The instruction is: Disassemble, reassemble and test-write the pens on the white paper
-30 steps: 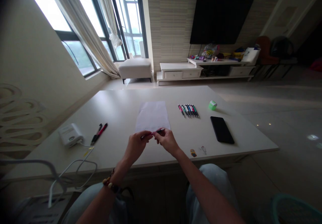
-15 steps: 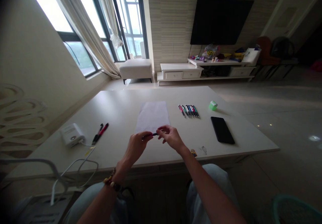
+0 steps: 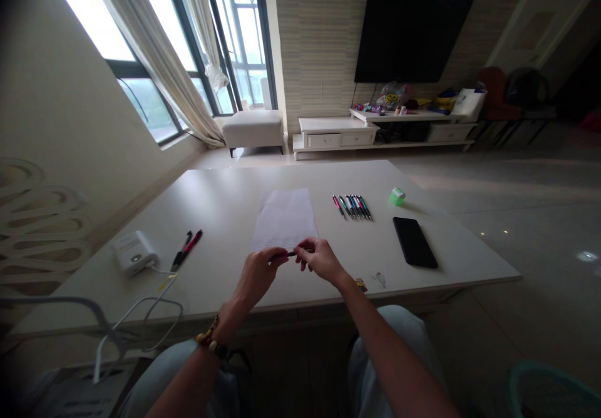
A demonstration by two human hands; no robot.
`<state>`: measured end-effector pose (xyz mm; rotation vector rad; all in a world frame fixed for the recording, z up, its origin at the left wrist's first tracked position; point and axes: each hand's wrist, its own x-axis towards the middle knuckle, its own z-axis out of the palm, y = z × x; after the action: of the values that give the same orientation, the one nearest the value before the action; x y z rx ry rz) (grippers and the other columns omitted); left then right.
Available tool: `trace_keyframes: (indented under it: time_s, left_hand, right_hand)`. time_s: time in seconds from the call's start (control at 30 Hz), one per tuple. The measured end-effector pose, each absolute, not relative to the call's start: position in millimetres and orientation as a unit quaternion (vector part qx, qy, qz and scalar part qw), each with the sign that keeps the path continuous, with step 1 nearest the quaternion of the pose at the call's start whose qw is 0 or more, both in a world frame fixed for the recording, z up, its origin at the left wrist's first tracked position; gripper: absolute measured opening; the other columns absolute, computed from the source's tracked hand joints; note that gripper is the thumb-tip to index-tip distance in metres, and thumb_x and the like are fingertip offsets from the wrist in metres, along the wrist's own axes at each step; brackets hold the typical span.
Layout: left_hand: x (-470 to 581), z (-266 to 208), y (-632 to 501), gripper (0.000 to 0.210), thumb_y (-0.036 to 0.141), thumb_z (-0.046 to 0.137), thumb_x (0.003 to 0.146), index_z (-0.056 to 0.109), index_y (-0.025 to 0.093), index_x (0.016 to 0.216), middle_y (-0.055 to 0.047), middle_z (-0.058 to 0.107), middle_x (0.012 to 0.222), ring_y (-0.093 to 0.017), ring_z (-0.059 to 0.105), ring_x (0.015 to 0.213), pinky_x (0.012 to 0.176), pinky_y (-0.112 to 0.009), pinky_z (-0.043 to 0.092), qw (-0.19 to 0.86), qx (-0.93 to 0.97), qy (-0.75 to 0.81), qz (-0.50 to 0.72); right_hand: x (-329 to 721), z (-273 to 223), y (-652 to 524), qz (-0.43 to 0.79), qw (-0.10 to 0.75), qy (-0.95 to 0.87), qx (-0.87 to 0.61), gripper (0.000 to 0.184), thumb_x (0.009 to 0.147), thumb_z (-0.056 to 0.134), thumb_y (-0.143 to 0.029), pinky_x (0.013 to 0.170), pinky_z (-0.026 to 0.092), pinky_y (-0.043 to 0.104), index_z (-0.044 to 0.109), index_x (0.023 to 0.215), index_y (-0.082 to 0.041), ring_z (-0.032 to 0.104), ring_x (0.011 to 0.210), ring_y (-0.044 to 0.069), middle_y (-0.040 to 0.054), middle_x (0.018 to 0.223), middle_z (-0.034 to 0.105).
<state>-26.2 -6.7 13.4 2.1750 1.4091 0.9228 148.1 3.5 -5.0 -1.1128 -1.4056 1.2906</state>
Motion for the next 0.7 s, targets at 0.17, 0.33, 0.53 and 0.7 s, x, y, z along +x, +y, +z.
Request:
trace_keyframes:
  time_s: [0.17, 0.33, 0.53, 0.7]
  left_hand:
    - [-26.0, 12.9, -6.9, 0.012, 0.022, 0.058, 0.082, 0.07, 0.023, 0.085, -0.002, 0.073, 0.084, -0.016, 0.065, 0.074, 0.067, -0.026, 0.044, 0.192, 0.776, 0.502, 0.331]
    - [-26.1, 11.7, -6.8, 0.011, 0.024, 0.058, 0.081, 0.069, 0.022, 0.085, -0.002, 0.072, 0.081, -0.015, 0.063, 0.071, 0.064, -0.026, 0.042, 0.205, 0.767, 0.508, 0.333]
    - [-21.8, 7.5, -5.4, 0.01, 0.025, 0.057, 0.08, 0.065, 0.019, 0.082, -0.001, 0.068, 0.071, -0.013, 0.061, 0.063, 0.061, -0.025, 0.044, 0.302, 0.728, 0.495, 0.366]
    - [-13.5, -1.2, -3.3, 0.02, 0.035, 0.058, 0.078, 0.058, 0.016, 0.082, -0.001, 0.065, 0.064, -0.012, 0.059, 0.054, 0.053, -0.023, 0.044, 0.481, 0.641, 0.443, 0.402]
  right_hand:
    - [149.5, -4.7, 4.3, 0.521, 0.45, -0.562, -0.458, 0.031, 0.074, 0.064, -0.044, 0.035, 0.036, 0.018, 0.06, 0.081, -0.014, 0.057, 0.048, 0.011, 0.0037, 0.066, 0.064]
    - [150.7, -3.3, 4.1, 0.491, 0.476, -0.575, -0.449, 0.028, 0.068, 0.07, -0.038, 0.039, 0.041, 0.019, 0.062, 0.082, -0.015, 0.058, 0.054, 0.013, 0.0018, 0.063, 0.062]
    - [149.0, -1.8, 4.5, 0.447, 0.523, -0.556, -0.465, 0.029, 0.065, 0.073, -0.038, 0.041, 0.042, 0.021, 0.062, 0.079, -0.015, 0.057, 0.056, 0.014, 0.0036, 0.066, 0.064]
    - [151.0, 4.3, 2.7, 0.486, 0.577, -0.505, -0.419, 0.041, 0.063, 0.075, -0.029, 0.062, 0.049, 0.027, 0.059, 0.099, -0.019, 0.062, 0.072, 0.016, 0.0043, 0.081, 0.069]
